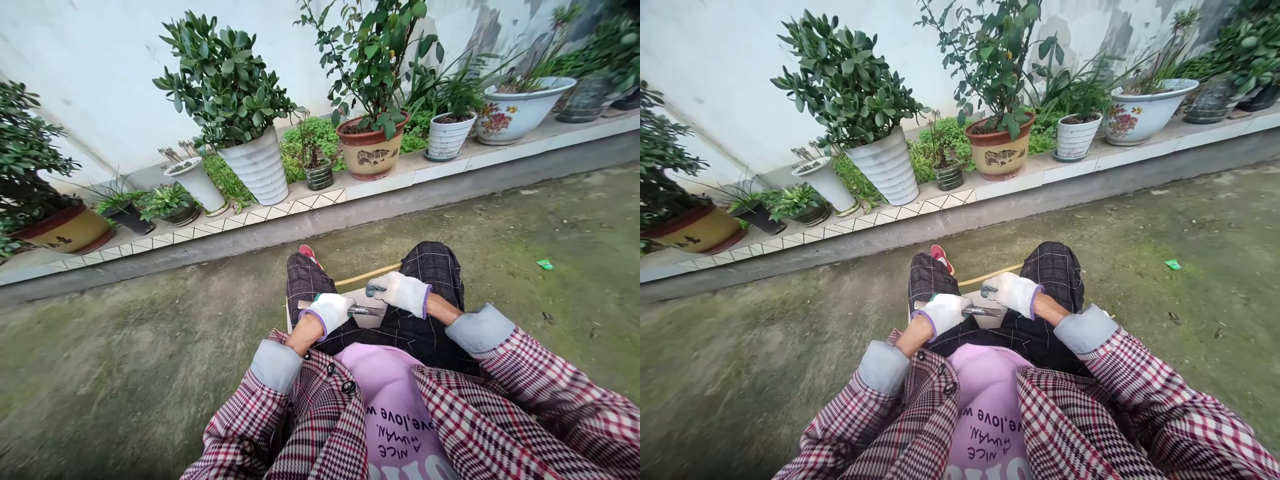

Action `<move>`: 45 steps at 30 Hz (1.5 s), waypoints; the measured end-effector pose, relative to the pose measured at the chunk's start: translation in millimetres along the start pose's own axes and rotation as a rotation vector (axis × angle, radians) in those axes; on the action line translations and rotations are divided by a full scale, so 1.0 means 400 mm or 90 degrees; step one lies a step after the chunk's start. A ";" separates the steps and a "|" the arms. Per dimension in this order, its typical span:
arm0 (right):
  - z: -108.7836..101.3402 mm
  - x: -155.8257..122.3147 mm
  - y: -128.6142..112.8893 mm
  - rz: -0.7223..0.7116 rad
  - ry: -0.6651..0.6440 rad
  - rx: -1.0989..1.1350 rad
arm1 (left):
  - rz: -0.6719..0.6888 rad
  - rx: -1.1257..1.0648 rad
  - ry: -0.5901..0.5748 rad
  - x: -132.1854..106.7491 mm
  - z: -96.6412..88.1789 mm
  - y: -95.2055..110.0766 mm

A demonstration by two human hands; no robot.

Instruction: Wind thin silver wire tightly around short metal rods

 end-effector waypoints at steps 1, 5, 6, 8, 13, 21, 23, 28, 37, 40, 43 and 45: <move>-0.002 -0.004 -0.009 -0.015 0.003 0.005 | -0.015 -0.010 -0.008 -0.001 0.006 -0.003; -0.018 -0.020 -0.039 -0.005 0.006 0.043 | -0.100 -0.083 0.007 -0.012 -0.005 -0.035; -0.019 -0.023 -0.047 0.007 0.000 0.055 | -0.119 -0.094 0.017 -0.016 -0.015 -0.048; -0.011 -0.029 -0.064 0.025 -0.020 0.076 | -0.148 -0.101 0.038 -0.023 -0.039 -0.074; 0.008 -0.032 -0.089 0.023 -0.035 0.049 | -0.180 -0.138 0.083 -0.034 -0.072 -0.091; -0.034 -0.002 0.035 0.085 0.008 -0.035 | -0.067 -0.256 0.075 -0.033 -0.041 0.007; -0.037 0.003 0.054 0.100 0.014 -0.032 | -0.034 -0.283 0.069 -0.040 -0.049 0.006; -0.029 0.003 0.027 0.091 0.004 0.046 | -0.014 -0.372 0.129 -0.060 -0.084 -0.038; 0.021 -0.014 -0.081 0.019 -0.012 0.009 | -0.106 -0.347 0.188 -0.022 -0.087 -0.080; 0.040 -0.013 -0.093 -0.012 -0.011 -0.016 | -0.115 -0.327 0.163 -0.019 -0.068 -0.064; 0.044 -0.007 -0.071 0.011 -0.024 -0.059 | -0.102 -0.327 0.130 -0.017 -0.043 -0.038; 0.035 -0.003 -0.050 0.020 -0.029 -0.088 | -0.084 -0.338 0.112 -0.017 -0.032 -0.023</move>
Point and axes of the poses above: each hand's wrist, its own x-axis towards the middle knuckle, its own z-axis out of the palm, y = z × x, the point moved 8 cm from there along x, towards the middle knuckle, and after that the axes turned 3 degrees about -y, right-handed, at the moved point
